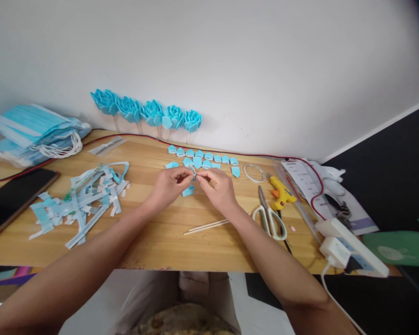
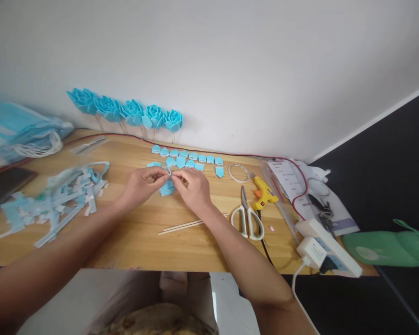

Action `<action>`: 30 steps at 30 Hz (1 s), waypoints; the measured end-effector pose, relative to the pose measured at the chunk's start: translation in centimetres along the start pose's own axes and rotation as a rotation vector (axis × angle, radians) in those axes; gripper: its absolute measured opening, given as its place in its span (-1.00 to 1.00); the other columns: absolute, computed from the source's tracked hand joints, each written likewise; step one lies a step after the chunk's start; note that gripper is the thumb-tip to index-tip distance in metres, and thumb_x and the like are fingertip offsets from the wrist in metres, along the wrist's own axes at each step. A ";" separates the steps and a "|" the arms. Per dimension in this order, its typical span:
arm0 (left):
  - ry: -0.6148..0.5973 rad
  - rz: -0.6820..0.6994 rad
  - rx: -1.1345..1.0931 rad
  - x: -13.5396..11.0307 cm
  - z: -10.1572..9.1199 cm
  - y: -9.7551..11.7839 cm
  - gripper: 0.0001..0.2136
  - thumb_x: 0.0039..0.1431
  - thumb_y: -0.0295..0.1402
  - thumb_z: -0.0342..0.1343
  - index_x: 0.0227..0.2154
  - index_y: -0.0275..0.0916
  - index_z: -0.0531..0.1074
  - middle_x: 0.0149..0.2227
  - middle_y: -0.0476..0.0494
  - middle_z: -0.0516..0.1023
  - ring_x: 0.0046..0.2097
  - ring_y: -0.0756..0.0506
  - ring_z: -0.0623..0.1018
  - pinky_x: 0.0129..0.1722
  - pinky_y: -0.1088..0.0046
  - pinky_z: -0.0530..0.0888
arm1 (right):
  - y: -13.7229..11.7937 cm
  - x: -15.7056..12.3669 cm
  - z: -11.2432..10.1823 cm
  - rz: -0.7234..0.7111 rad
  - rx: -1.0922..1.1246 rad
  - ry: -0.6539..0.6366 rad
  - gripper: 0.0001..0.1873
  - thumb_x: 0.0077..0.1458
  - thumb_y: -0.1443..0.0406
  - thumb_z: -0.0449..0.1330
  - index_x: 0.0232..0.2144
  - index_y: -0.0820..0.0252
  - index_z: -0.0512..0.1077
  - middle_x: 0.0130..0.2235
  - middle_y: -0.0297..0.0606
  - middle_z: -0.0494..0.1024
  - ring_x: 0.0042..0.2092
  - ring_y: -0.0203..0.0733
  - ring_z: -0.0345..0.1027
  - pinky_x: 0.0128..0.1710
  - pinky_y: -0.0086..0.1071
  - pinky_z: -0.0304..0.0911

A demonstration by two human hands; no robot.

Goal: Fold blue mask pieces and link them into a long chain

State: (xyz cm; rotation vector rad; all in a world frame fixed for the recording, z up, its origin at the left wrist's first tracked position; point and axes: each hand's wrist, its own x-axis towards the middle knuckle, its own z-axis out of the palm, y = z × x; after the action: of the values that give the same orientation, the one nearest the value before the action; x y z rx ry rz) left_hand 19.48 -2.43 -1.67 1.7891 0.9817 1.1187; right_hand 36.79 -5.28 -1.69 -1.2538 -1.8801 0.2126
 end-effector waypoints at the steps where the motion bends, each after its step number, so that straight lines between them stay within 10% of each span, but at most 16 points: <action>1: -0.002 -0.013 0.000 0.0 0.0 0.1 -0.80 0.09 -0.24 0.09 -0.49 -0.25 0.49 -0.52 -0.01 0.44 -0.46 0.01 0.35 -0.43 0.52 0.28 | 0.0 0.0 -0.1 0.004 0.007 -0.008 -0.84 0.23 0.29 0.16 -0.35 0.09 0.55 -0.38 -0.30 0.58 -0.30 -0.20 0.41 -0.20 -0.31 0.24; 30: 0.039 -0.281 -0.273 0.5 -0.7 0.4 -0.74 -0.03 -0.15 0.20 -0.55 -0.25 0.39 -0.57 0.05 0.34 -0.51 0.05 0.31 -0.46 0.52 0.29 | 0.7 0.6 -0.3 0.202 0.100 0.149 -0.81 0.21 0.24 0.09 -0.35 0.12 0.48 -0.34 -0.31 0.57 -0.28 -0.21 0.41 -0.19 -0.34 0.27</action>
State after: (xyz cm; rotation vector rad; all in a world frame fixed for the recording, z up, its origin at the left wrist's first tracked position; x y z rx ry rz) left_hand 19.07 -2.00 -0.92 1.3702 1.0144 1.0554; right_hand 37.45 -4.55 -1.58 -1.3526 -1.5978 0.3081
